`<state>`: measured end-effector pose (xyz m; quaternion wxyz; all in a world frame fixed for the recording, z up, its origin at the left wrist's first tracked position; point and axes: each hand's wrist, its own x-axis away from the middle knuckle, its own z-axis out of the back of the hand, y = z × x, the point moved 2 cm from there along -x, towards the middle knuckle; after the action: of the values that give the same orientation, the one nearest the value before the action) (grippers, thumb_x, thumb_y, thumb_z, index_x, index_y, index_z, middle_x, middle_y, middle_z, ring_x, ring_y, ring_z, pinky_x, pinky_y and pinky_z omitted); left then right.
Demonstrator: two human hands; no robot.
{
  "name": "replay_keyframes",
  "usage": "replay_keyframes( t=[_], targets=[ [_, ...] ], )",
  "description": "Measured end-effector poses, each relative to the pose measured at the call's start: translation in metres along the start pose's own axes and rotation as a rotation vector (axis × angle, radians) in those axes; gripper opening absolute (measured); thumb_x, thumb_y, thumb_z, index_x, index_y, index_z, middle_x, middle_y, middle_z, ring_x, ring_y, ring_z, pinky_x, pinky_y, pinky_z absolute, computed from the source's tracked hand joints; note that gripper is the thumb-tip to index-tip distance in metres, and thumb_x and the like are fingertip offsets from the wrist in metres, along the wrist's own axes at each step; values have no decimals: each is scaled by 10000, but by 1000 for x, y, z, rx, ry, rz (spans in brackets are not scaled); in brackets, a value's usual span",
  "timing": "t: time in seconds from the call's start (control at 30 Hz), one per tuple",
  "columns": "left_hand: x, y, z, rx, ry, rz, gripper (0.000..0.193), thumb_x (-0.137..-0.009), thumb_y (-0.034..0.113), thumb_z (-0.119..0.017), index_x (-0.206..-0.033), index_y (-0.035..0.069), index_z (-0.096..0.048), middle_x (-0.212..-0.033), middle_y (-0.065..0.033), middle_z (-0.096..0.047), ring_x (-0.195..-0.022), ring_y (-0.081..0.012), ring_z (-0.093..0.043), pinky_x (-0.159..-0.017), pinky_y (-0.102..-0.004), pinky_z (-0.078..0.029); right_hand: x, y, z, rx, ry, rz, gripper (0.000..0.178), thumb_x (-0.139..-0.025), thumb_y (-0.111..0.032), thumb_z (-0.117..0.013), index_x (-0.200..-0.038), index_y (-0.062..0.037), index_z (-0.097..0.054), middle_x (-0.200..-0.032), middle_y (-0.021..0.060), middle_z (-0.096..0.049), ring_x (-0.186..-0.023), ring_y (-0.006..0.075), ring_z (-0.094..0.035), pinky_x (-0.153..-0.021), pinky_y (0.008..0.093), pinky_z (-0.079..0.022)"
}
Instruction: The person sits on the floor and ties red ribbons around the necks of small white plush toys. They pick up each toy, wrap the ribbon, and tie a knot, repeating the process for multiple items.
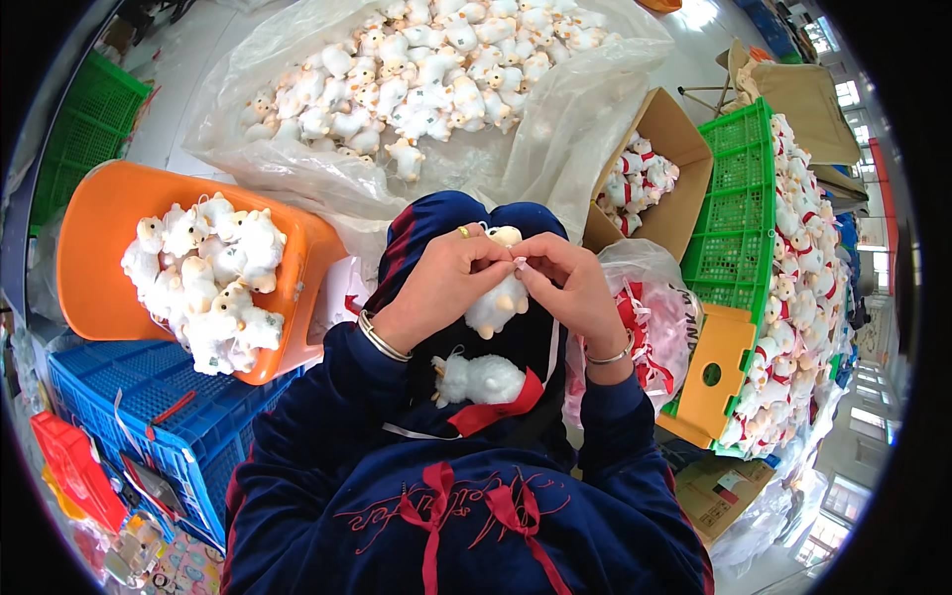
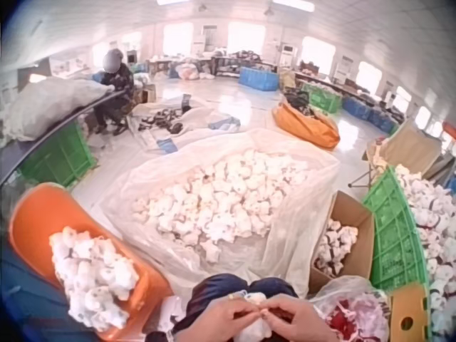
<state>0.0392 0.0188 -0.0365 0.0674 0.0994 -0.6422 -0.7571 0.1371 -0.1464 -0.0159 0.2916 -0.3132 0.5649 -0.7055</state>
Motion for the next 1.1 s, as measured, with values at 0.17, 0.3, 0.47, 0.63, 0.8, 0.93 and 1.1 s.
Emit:
replay_keyframes(
  t=[0.17, 0.3, 0.47, 0.63, 0.8, 0.93, 1.1],
  targets=[
    [1, 5, 0, 23, 10, 91, 85, -929, 71, -744, -954, -10, -739, -823, -22, -556, -752, -106, -536, -674, -262, -441, -2, 10, 4, 12, 4, -26, 141, -950, -25, -721, -1078, 33, -708, -993, 16, -717, -888, 74, -648, -791, 236, -538],
    [2, 1, 0, 57, -16, 123, 92, -950, 84, -725, -970, -6, -730, -853, -17, -563, -787, -97, -549, -704, -259, -456, -1, 18, 3, -76, 13, 4, 109, -962, -15, -715, -1060, 28, -701, -1009, 4, -711, -888, 68, -641, -796, 230, -535],
    [-1, -5, 3, 4, -90, 116, 107, -971, 91, -695, -1028, 2, -711, -887, -30, -577, -821, -104, -565, -734, -264, -465, -2, 17, 1, -166, 40, -54, 104, -968, -4, -708, -1069, 14, -689, -998, -10, -696, -892, 58, -627, -801, 216, -526],
    [-5, -6, 7, -57, -127, 60, 116, -979, 110, -679, -1019, 2, -687, -883, -55, -588, -816, -134, -577, -738, -282, -473, -3, 18, 5, -117, -17, 15, 106, -939, 41, -688, -1038, 3, -693, -999, -5, -682, -892, 63, -620, -782, 225, -520],
    [-10, -2, 8, -84, -161, 76, 129, -980, 125, -676, -976, -3, -661, -871, -71, -590, -811, -154, -580, -747, -295, -477, -7, 10, 11, 121, -87, 169, 92, -895, 46, -690, -971, -3, -708, -1016, 32, -680, -859, 103, -624, -755, 245, -511],
    [-9, -2, 8, -80, -159, 77, 135, -979, 125, -676, -961, -5, -649, -870, -73, -589, -810, -159, -577, -750, -297, -477, -10, -2, 12, 253, -139, 192, 106, -880, 37, -701, -974, -12, -710, -1016, 49, -680, -825, 128, -638, -736, 252, -514],
    [-9, -3, 8, -83, -151, 93, 141, -981, 127, -680, -960, -8, -645, -875, -71, -589, -808, -156, -573, -750, -295, -476, -12, -12, 10, 225, -169, 145, 78, -882, 21, -705, -951, -6, -682, -983, 52, -671, -789, 139, -654, -719, 266, -527]
  ],
)
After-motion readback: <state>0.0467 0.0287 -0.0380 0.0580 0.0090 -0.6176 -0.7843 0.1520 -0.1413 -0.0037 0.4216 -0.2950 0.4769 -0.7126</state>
